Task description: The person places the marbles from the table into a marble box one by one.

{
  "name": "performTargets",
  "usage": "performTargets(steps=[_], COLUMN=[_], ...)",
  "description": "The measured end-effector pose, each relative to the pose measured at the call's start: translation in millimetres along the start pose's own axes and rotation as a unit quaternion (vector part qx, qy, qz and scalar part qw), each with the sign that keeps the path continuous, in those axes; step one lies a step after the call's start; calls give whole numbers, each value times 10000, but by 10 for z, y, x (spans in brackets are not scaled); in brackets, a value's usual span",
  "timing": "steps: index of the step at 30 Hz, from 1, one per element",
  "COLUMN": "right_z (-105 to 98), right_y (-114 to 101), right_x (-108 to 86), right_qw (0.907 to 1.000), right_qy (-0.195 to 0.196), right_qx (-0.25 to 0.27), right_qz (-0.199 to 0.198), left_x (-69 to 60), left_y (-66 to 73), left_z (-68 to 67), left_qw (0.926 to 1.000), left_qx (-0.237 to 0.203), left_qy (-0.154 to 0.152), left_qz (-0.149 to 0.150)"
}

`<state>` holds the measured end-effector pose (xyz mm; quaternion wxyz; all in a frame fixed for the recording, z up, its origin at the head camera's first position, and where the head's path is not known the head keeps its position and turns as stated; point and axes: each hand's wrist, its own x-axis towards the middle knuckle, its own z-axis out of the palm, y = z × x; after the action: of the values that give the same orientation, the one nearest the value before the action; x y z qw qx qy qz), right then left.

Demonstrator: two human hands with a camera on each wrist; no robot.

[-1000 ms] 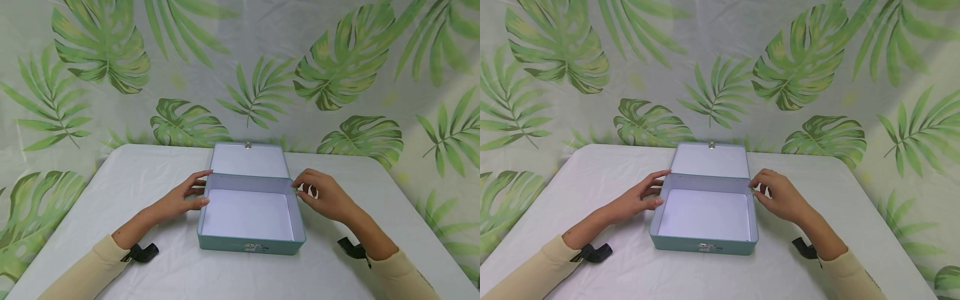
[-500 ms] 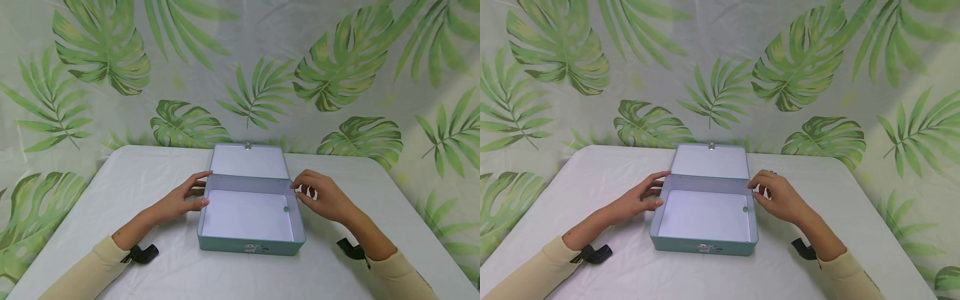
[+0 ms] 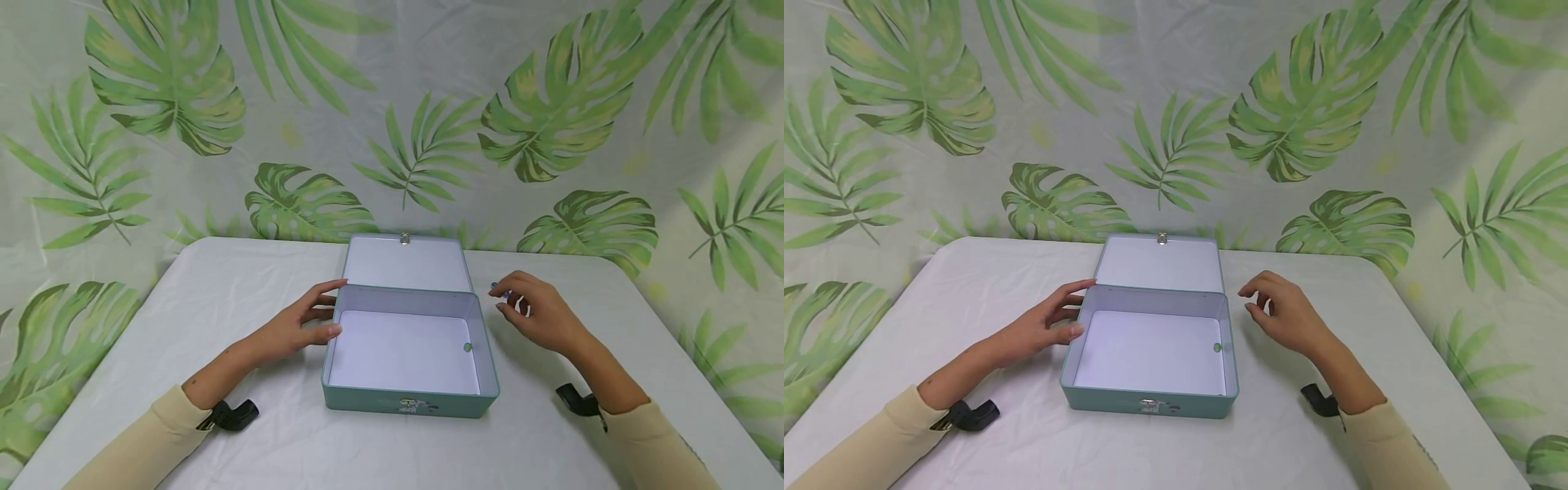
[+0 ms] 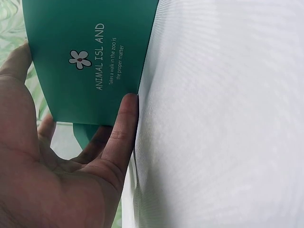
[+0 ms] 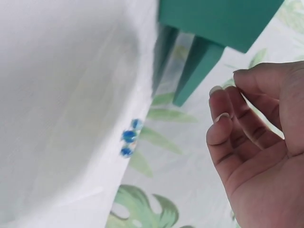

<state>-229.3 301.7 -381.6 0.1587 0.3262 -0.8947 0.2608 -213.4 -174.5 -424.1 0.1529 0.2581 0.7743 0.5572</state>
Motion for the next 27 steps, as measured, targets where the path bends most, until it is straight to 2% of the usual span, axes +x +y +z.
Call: performTargets(steps=[7, 14, 23, 27], right_z=[14, 42, 39, 58], right_y=[169, 313, 432, 466], right_x=[-49, -96, -145, -156], right_qw=[9996, 9983, 9914, 9883], right_qy=[13, -122, -738, -988], right_qx=[-207, -272, -460, -562], right_qz=[173, 509, 978, 1017], left_x=[-7, -10, -13, -9], left_y=[18, 35, 38, 32], left_z=[6, 14, 12, 12], left_qw=[10000, 10000, 10000, 10000], left_qx=[20, -31, -29, -13], left_qy=[6, -12, -14, -10], left_qz=[-23, -18, -11, -8])
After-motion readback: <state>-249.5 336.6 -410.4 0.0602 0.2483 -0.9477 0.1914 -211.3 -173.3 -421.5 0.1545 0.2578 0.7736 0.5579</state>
